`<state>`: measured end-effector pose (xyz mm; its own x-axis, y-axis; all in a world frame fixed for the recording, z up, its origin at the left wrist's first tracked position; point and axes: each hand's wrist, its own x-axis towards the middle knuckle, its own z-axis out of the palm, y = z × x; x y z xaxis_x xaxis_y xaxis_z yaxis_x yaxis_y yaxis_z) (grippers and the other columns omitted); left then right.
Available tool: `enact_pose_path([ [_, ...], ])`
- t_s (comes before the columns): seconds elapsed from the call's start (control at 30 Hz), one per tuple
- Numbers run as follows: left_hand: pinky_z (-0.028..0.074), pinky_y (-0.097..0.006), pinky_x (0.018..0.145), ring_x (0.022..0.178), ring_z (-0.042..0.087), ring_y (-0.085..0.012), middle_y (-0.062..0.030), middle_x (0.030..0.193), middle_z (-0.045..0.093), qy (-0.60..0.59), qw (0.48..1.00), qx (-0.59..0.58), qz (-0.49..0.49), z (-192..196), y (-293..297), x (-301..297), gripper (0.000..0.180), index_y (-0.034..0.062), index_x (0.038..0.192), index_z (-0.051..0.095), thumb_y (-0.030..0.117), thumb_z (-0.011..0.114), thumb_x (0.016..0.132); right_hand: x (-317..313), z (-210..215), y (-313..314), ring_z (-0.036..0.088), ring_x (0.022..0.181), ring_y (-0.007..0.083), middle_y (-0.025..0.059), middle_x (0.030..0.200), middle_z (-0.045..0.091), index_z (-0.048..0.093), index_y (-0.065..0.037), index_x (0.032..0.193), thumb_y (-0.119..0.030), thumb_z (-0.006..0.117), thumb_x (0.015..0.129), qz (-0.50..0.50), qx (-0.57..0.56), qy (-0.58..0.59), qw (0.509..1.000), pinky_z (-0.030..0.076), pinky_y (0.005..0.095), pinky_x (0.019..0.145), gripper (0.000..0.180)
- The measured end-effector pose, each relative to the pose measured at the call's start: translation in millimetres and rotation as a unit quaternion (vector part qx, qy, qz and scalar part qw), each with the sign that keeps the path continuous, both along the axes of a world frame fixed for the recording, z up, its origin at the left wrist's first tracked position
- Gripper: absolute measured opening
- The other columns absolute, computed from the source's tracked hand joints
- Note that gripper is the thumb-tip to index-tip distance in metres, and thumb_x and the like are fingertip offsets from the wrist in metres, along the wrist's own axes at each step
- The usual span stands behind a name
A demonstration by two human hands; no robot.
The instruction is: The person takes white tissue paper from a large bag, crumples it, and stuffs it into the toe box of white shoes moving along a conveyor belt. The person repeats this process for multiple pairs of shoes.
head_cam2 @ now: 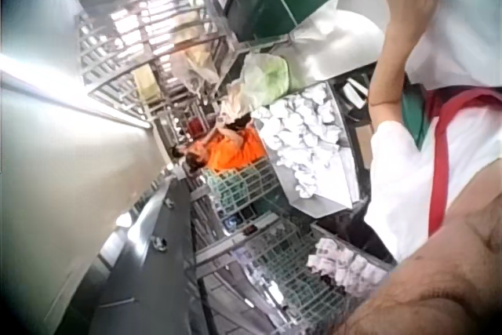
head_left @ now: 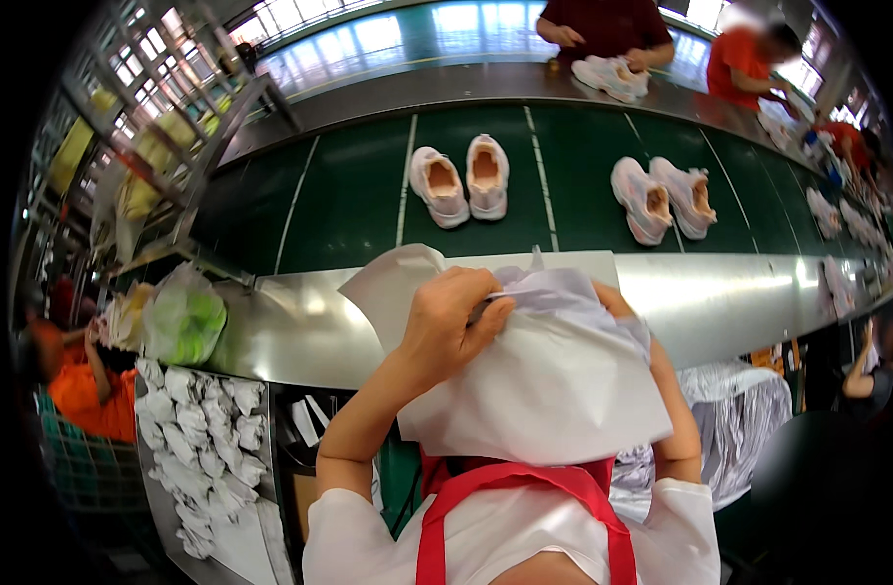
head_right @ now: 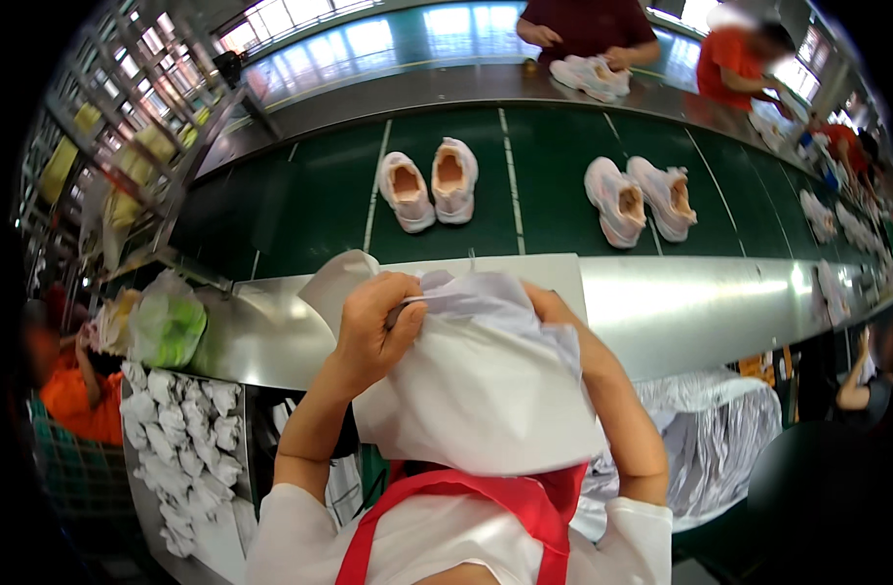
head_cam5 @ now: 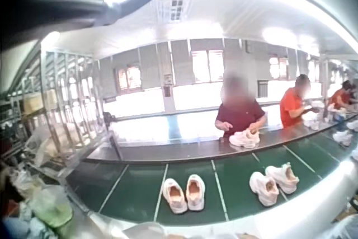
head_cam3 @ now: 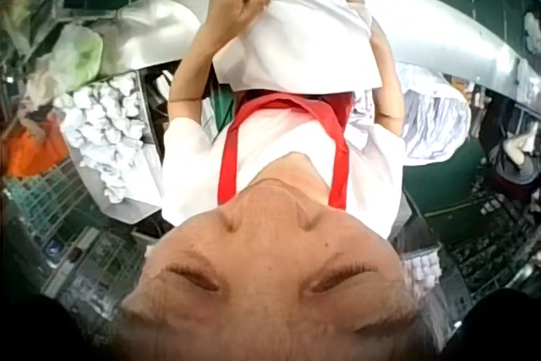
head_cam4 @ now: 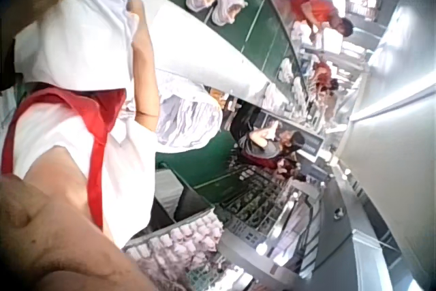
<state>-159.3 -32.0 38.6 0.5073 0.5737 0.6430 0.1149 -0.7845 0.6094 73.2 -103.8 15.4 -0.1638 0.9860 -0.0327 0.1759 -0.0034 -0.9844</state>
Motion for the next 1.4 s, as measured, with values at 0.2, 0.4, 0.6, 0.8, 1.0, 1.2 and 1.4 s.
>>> enact_pose_path([
  [0.2, 0.039, -0.035, 0.051, 0.054, 0.048, -0.0258, -0.0086, 0.065, 0.056, 0.027, 0.963, 0.173, 0.205, 1, 14, -1, 0.014, 0.0028, 0.078, 0.058, 0.013, 0.068, 0.080, 10, 50, -19, 0.055, 0.113, 0.0252, 0.0164, 0.127, 0.053, 0.040, -0.003, 0.135, -0.038, 0.044, 0.092, -0.331, 0.266, -0.080, 0.902, 0.044, 0.0341, 0.090, 0.055],
  [0.4, 0.039, -0.027, 0.052, 0.058, 0.047, -0.0198, -0.0111, 0.077, 0.053, -0.095, 0.993, 0.008, 0.073, 4, -17, 15, 0.021, 0.0014, 0.080, 0.057, 0.017, 0.071, 0.078, -66, 25, -35, 0.015, 0.138, 0.0444, 0.0278, 0.148, 0.018, 0.019, -0.002, 0.145, -0.052, 0.082, 0.057, -0.121, 0.327, -0.361, 0.865, 0.010, 0.0530, 0.110, 0.119],
  [0.6, 0.037, -0.016, 0.061, 0.072, 0.045, -0.0050, -0.0011, 0.084, 0.048, -0.357, 0.818, -0.393, -0.221, -6, -23, 24, 0.045, 0.0029, 0.115, 0.042, 0.022, 0.068, 0.084, -74, -3, -10, 0.033, 0.131, 0.0267, 0.0151, 0.141, 0.034, 0.027, -0.002, 0.141, -0.040, 0.089, 0.050, -0.004, 0.110, 0.068, 0.992, 0.028, 0.0381, 0.106, 0.117],
  [0.8, 0.042, -0.029, 0.088, 0.095, 0.054, -0.0152, -0.0076, 0.101, 0.055, -0.250, 0.931, -0.264, -0.042, -13, -11, 39, 0.066, 0.0024, 0.125, 0.038, 0.032, 0.074, 0.078, -52, -7, 2, 0.059, 0.096, 0.0158, 0.0066, 0.103, 0.063, 0.055, -0.001, 0.117, -0.020, 0.085, 0.059, -0.086, 0.023, 0.001, 0.996, 0.046, 0.0290, 0.086, 0.068],
  [1.0, 0.031, -0.044, 0.103, 0.123, 0.044, -0.0332, -0.0199, 0.134, 0.043, 0.048, 0.958, -0.275, -0.061, -32, -27, 29, 0.091, 0.0040, 0.134, 0.033, 0.024, 0.084, 0.061, -48, 9, 6, 0.062, 0.088, 0.0167, 0.0080, 0.096, 0.065, 0.058, -0.001, 0.108, -0.012, 0.081, 0.065, -0.253, 0.081, 0.011, 0.964, 0.049, 0.0293, 0.080, 0.050],
  [1.2, 0.047, -0.037, 0.084, 0.103, 0.059, -0.0306, -0.0193, 0.110, 0.059, 0.084, 0.915, -0.374, -0.126, -61, -10, 27, 0.064, 0.0047, 0.123, 0.044, 0.010, 0.076, 0.068, -47, 12, 2, 0.062, 0.089, 0.0196, 0.0098, 0.097, 0.064, 0.058, -0.001, 0.105, -0.011, 0.081, 0.064, -0.202, 0.077, 0.038, 0.976, 0.050, 0.0298, 0.078, 0.047],
  [1.4, 0.040, -0.040, 0.098, 0.118, 0.048, -0.0331, -0.0211, 0.129, 0.047, -0.061, 0.898, -0.423, -0.104, -105, 13, 20, 0.076, 0.0043, 0.137, 0.034, 0.045, 0.063, 0.080, -41, 37, 2, 0.061, 0.073, 0.0215, 0.0065, 0.083, 0.062, 0.062, -0.010, 0.094, -0.002, 0.078, 0.057, -0.168, 0.510, -0.118, 0.835, 0.051, 0.0314, 0.063, 0.042],
])
